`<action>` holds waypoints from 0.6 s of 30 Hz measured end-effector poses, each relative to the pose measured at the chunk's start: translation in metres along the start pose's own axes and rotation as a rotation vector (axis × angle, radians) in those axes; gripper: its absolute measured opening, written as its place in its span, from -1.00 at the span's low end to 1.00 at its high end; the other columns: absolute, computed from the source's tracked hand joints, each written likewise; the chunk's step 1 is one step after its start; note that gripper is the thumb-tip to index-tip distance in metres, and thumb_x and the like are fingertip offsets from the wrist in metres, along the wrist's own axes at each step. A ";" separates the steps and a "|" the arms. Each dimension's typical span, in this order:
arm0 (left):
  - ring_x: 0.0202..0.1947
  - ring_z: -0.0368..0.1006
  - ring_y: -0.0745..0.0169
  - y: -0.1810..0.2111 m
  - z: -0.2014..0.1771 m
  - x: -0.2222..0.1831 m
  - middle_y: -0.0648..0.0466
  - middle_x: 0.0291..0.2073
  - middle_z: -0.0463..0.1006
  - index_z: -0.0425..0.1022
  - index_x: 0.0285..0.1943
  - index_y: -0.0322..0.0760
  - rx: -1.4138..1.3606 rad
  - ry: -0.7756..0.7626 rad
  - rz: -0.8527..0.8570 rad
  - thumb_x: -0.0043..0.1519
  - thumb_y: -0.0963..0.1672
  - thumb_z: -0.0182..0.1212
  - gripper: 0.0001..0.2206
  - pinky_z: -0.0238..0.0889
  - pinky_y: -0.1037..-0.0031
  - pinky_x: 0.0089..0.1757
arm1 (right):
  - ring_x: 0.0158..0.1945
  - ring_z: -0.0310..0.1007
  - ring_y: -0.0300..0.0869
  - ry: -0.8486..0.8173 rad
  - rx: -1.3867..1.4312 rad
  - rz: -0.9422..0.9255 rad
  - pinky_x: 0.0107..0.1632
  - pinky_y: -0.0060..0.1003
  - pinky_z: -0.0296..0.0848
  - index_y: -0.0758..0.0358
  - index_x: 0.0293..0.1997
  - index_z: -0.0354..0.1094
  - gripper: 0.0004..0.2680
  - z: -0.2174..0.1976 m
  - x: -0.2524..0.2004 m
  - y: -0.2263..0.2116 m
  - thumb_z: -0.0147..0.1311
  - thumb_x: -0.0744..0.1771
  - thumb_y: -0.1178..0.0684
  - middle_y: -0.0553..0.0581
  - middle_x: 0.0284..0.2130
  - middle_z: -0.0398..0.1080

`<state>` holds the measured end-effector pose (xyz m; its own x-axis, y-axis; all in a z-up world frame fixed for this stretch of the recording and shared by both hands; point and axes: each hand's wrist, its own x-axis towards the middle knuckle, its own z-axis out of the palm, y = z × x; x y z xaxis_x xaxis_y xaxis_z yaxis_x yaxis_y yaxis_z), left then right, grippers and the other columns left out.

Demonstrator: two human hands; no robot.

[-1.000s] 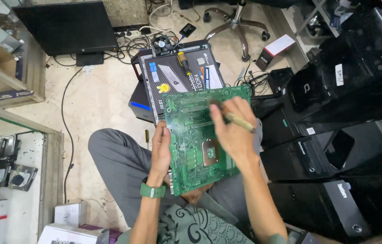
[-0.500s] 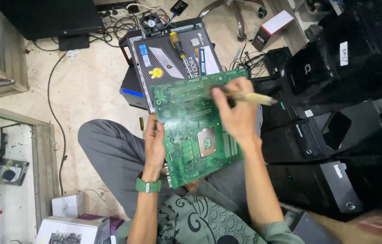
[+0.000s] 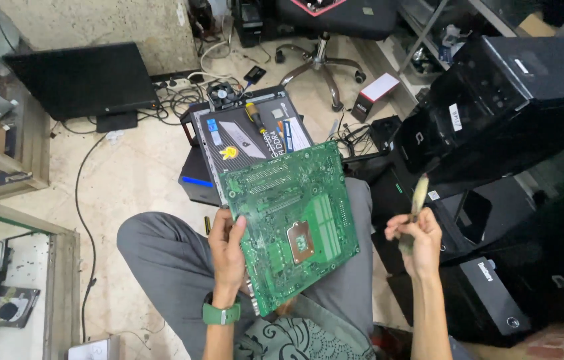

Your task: Cleaning a motherboard with a brush and using a screwdriver to work on a computer component.

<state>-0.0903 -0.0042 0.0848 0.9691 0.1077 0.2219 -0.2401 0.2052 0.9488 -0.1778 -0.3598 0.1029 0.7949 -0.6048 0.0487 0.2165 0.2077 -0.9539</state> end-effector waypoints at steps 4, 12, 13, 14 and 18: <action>-0.46 0.02 0.39 0.057 0.017 -0.014 0.22 -0.50 0.12 0.29 -0.29 -0.16 0.219 -0.152 0.047 0.38 0.00 0.05 -0.75 -0.04 0.49 -0.34 | -0.65 0.24 -0.12 -0.181 -0.124 0.286 -0.63 -0.38 -0.04 0.37 0.15 0.14 -0.68 0.021 -0.018 -0.024 -0.15 0.27 0.35 0.36 -0.50 0.40; -0.26 0.52 -0.08 0.115 0.040 -0.029 -0.05 -0.34 0.56 0.50 -0.26 -0.35 0.130 -0.575 0.707 0.42 -0.01 -0.01 -0.65 0.43 0.27 -0.29 | -0.83 -0.03 -0.32 -0.323 0.021 0.445 -0.75 -0.50 -0.09 0.31 0.18 0.28 -0.63 0.015 -0.020 -0.022 -0.26 0.45 -0.21 0.11 -0.76 0.16; 0.04 0.62 -0.34 0.123 0.043 -0.031 -0.12 -0.20 0.61 0.51 -0.18 -0.34 0.140 -0.641 0.819 0.46 0.00 -0.04 -0.65 0.64 0.15 -0.08 | -0.83 -0.01 -0.39 -0.295 0.121 0.499 -0.76 -0.57 0.00 0.44 0.21 0.32 -0.51 0.003 -0.018 -0.014 -0.27 0.44 -0.29 0.03 -0.76 0.12; 0.04 0.62 -0.34 0.131 0.043 -0.033 -0.12 -0.20 0.61 0.51 -0.18 -0.34 0.140 -0.639 0.821 0.46 0.00 -0.04 -0.65 0.64 0.15 -0.08 | -0.83 -0.01 -0.39 -0.297 0.121 0.498 -0.76 -0.57 0.00 0.44 0.21 0.32 -0.51 -0.003 -0.022 -0.018 -0.27 0.44 -0.29 0.03 -0.76 0.12; 0.30 0.34 -0.52 0.130 0.044 -0.047 -0.20 0.12 0.48 0.55 -0.09 -0.18 0.175 -0.647 0.815 0.44 -0.02 0.00 -0.75 0.35 -0.20 0.21 | -0.48 0.43 -0.17 -0.259 -0.168 0.595 -0.56 -0.40 0.27 0.29 -0.15 0.46 -0.67 -0.031 -0.037 -0.024 0.02 0.36 -0.24 0.21 -0.39 0.51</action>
<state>-0.1646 -0.0254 0.2071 0.3761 -0.3999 0.8358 -0.8708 0.1558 0.4664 -0.2301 -0.3661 0.1148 0.8664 -0.2161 -0.4502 -0.3750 0.3139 -0.8723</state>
